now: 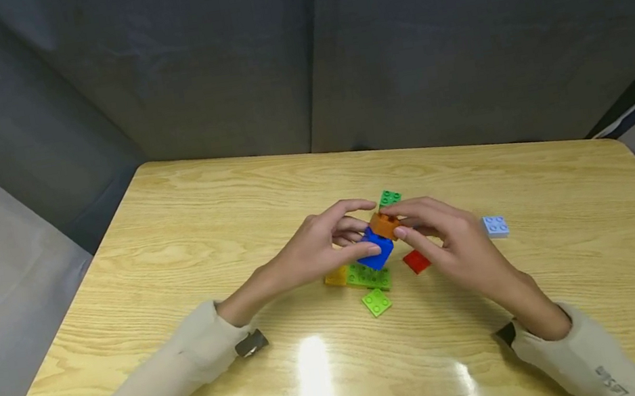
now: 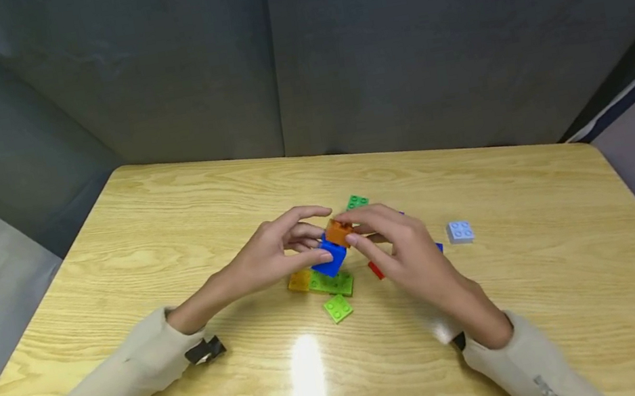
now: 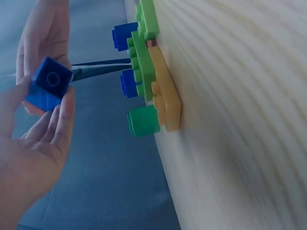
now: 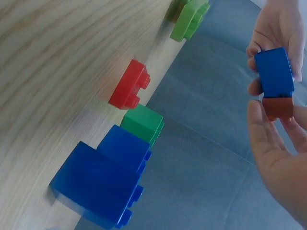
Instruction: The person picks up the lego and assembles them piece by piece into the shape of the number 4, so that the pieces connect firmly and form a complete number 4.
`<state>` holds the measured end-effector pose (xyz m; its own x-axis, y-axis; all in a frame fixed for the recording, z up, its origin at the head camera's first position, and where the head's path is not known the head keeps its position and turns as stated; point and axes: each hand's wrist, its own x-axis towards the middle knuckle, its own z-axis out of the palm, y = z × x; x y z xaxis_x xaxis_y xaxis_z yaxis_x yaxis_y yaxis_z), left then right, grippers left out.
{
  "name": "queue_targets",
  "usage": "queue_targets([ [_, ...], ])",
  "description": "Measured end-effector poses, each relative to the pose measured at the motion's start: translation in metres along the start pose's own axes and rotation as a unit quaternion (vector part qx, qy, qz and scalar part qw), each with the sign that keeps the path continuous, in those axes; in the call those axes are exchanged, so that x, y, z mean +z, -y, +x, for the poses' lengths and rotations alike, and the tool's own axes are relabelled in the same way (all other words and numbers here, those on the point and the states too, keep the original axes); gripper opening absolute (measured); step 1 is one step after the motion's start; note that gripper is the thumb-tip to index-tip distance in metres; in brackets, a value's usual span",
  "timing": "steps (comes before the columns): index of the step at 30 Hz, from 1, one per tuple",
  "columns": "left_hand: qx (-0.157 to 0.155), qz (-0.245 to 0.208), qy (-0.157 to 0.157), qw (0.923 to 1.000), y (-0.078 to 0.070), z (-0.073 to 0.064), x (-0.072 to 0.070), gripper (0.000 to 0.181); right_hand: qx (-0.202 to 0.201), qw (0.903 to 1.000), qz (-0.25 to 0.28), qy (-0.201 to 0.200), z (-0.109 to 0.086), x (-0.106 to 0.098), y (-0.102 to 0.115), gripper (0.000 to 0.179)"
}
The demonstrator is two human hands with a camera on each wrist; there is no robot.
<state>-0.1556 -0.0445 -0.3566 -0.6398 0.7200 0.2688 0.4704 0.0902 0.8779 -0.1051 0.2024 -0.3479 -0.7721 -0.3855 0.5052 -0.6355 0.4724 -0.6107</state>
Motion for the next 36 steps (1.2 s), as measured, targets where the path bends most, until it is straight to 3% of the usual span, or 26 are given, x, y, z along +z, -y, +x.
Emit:
queue_targets([
  [3, 0.006, -0.011, -0.01, 0.9999, -0.002, 0.0, 0.002, 0.055, -0.012, 0.9998, 0.005, 0.013, 0.0, -0.001, 0.001, 0.05],
  [7, 0.007, -0.02, -0.031, 0.9993, -0.004, 0.0, 0.004, 0.053, -0.034, 0.9987, 0.013, 0.036, 0.0, 0.0, 0.005, 0.079],
  [12, -0.006, -0.051, -0.046, 0.9976, -0.01, 0.002, 0.007, 0.051, -0.065, 0.997, -0.022, 0.036, 0.0, 0.006, 0.009, 0.103],
  [19, -0.014, -0.076, -0.059, 0.9953, -0.017, 0.005, 0.011, 0.049, -0.087, 0.9931, -0.078, -0.004, -0.001, 0.007, 0.012, 0.096],
  [25, -0.034, -0.084, -0.052, 0.9945, -0.02, 0.005, 0.012, 0.049, -0.112, 0.9893, -0.09, -0.027, -0.001, 0.006, 0.011, 0.095],
  [29, -0.032, -0.08, -0.047, 0.9952, -0.021, 0.005, 0.012, 0.051, -0.131, 0.986, -0.094, -0.04, 0.0, 0.005, 0.01, 0.096],
  [36, -0.034, -0.076, -0.046, 0.9954, -0.023, 0.005, 0.013, 0.052, -0.122, 0.9867, -0.102, -0.037, -0.002, 0.002, 0.011, 0.094],
])
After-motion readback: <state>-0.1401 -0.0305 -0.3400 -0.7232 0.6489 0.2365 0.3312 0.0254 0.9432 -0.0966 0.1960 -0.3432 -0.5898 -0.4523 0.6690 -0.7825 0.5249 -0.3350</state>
